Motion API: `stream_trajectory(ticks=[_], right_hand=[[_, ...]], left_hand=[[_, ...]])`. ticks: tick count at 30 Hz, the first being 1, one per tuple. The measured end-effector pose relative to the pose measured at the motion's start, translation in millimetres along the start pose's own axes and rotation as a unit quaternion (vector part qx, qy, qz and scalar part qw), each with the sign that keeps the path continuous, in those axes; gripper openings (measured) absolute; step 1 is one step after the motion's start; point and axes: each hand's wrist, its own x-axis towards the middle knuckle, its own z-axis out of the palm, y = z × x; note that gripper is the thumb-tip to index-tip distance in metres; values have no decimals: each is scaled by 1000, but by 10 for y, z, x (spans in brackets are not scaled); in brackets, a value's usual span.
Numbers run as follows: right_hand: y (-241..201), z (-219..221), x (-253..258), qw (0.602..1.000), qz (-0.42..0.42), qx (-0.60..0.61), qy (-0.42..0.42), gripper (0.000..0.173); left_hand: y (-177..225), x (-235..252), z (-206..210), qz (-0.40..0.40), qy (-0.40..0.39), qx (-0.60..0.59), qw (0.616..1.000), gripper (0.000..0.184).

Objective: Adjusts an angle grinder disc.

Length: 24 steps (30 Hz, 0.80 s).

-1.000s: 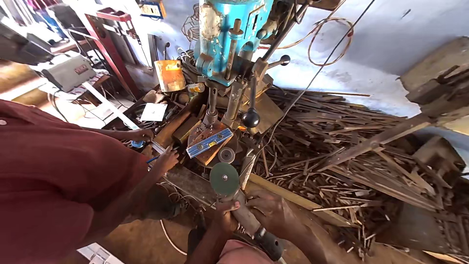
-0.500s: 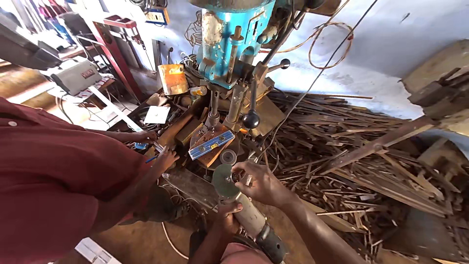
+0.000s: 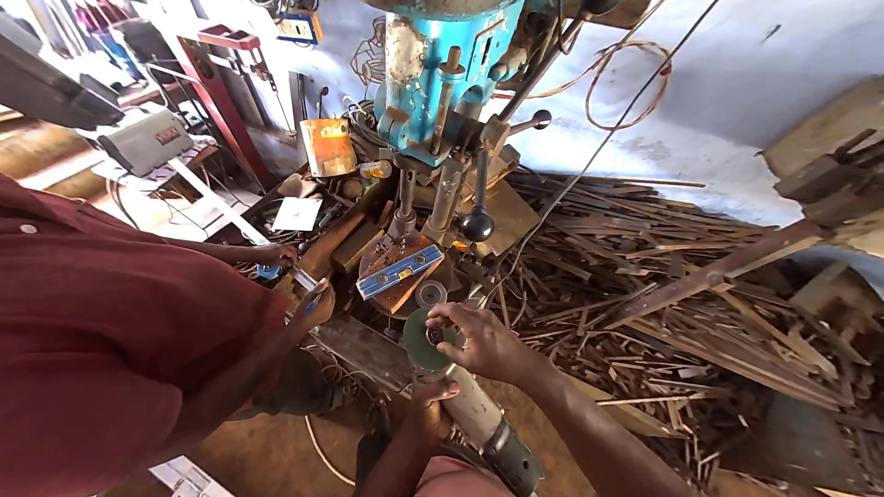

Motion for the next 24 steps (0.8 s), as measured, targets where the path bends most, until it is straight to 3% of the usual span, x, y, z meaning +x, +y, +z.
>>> stream_trajectory(ticks=[8,15,20,24], right_hand=[[-5,-23,16,999,28,12,-24,39],[44,9,3,999,27,-14,12,42],[80,53,-34,997,-21,-54,57,48],[98,77,-51,989,-69,-110,64,34]], left_hand=[[40,-10,47,-23,-14,1,1000,34],[38,-9,45,-24,-12,5,1000,34],[32,-5,38,-12,-20,-2,1000,30],[43,-19,58,-13,-20,2,1000,23]])
